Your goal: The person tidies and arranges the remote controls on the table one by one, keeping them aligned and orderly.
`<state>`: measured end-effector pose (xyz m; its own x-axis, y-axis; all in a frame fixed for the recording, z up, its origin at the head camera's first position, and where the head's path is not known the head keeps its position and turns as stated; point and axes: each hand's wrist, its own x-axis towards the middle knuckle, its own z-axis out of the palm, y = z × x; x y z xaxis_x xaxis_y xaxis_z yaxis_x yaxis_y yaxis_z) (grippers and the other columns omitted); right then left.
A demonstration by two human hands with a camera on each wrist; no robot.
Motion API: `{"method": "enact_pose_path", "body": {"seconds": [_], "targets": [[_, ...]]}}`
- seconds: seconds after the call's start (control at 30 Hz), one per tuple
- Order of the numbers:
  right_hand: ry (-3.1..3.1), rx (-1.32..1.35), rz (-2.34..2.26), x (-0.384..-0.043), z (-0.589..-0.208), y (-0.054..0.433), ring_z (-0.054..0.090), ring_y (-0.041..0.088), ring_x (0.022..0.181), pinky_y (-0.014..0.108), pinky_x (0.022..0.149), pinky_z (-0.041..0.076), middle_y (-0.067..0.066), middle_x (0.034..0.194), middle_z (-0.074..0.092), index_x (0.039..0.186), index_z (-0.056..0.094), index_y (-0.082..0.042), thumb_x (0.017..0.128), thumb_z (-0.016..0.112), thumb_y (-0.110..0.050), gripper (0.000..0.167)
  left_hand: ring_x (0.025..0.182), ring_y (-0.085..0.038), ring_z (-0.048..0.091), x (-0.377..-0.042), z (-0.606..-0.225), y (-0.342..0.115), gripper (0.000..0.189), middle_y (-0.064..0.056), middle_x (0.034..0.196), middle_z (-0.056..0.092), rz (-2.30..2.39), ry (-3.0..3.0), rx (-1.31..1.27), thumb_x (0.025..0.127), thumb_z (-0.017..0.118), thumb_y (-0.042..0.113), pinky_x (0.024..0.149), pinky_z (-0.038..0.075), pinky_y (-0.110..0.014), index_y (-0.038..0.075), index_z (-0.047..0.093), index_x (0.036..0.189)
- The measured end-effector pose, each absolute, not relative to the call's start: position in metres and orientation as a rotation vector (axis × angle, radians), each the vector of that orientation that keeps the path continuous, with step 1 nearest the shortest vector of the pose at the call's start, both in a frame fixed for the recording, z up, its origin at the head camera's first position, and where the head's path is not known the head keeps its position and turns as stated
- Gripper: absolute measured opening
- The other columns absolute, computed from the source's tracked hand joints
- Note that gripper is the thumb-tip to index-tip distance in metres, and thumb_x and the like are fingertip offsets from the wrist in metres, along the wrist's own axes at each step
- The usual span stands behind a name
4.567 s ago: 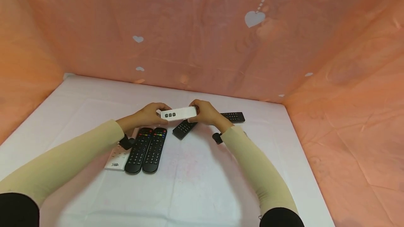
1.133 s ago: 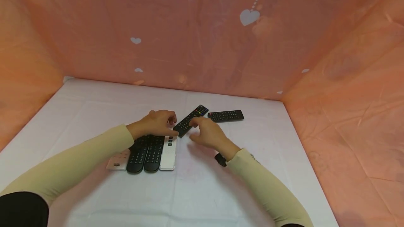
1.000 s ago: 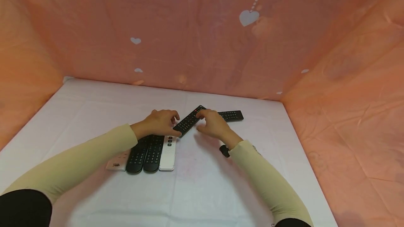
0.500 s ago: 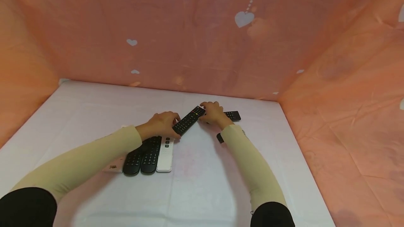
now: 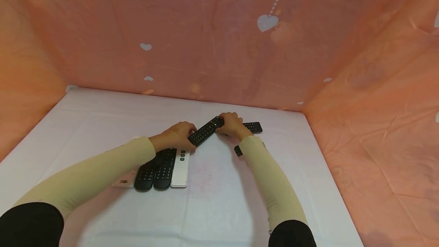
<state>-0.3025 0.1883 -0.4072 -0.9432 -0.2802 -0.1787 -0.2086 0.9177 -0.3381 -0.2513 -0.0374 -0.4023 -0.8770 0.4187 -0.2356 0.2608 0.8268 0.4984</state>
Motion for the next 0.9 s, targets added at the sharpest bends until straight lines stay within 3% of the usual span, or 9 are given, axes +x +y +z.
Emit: {"method": "enact_pose_path", "body": {"seconds": [0.27,0.53,0.7,0.9], "targets": [[2.843,-0.419,-0.628,-0.3,-0.398,0.193,0.044,0.037,0.13,0.061,0.105,0.029,0.016,0.137,0.054,0.137,0.052,-0.006,0.084,0.072,-0.025,0.06,0.093,-0.016,0.059,-0.247,-0.397,-0.038,0.07,-0.008,0.11,0.063,0.726,2.696,0.591,0.069,0.083,0.031,0.084,0.052,-0.032,0.003,0.057,0.128],[2.766,-0.576,-0.871,-0.299,-0.384,0.191,0.057,0.036,0.119,0.046,0.102,0.045,0.021,0.133,0.055,0.133,0.051,0.003,0.082,0.072,-0.01,0.057,0.081,-0.014,0.062,-0.235,-0.39,-0.05,0.073,-0.007,0.099,0.067,0.901,2.661,0.673,0.071,0.083,0.029,0.067,0.051,-0.026,0.007,0.054,0.133],[2.747,-0.626,-0.905,-0.298,-0.381,0.187,0.059,0.035,0.116,0.043,0.098,0.048,0.021,0.132,0.055,0.135,0.051,0.003,0.083,0.07,-0.008,0.056,0.081,-0.013,0.062,-0.22,-0.393,-0.057,0.078,-0.009,0.112,0.063,1.017,2.604,0.641,0.074,0.083,0.028,0.066,0.051,-0.026,0.015,0.044,0.141],[2.707,-0.635,-0.881,-0.293,-0.375,0.181,0.062,0.031,0.112,0.041,0.094,0.051,0.019,0.135,0.054,0.135,0.052,0.0,0.083,0.071,-0.007,0.056,0.087,-0.014,0.065,-0.205,-0.398,-0.058,0.082,-0.013,0.123,0.058,1.116,2.513,0.536,0.078,0.081,0.022,0.066,0.053,-0.027,0.016,0.037,0.146]]}}
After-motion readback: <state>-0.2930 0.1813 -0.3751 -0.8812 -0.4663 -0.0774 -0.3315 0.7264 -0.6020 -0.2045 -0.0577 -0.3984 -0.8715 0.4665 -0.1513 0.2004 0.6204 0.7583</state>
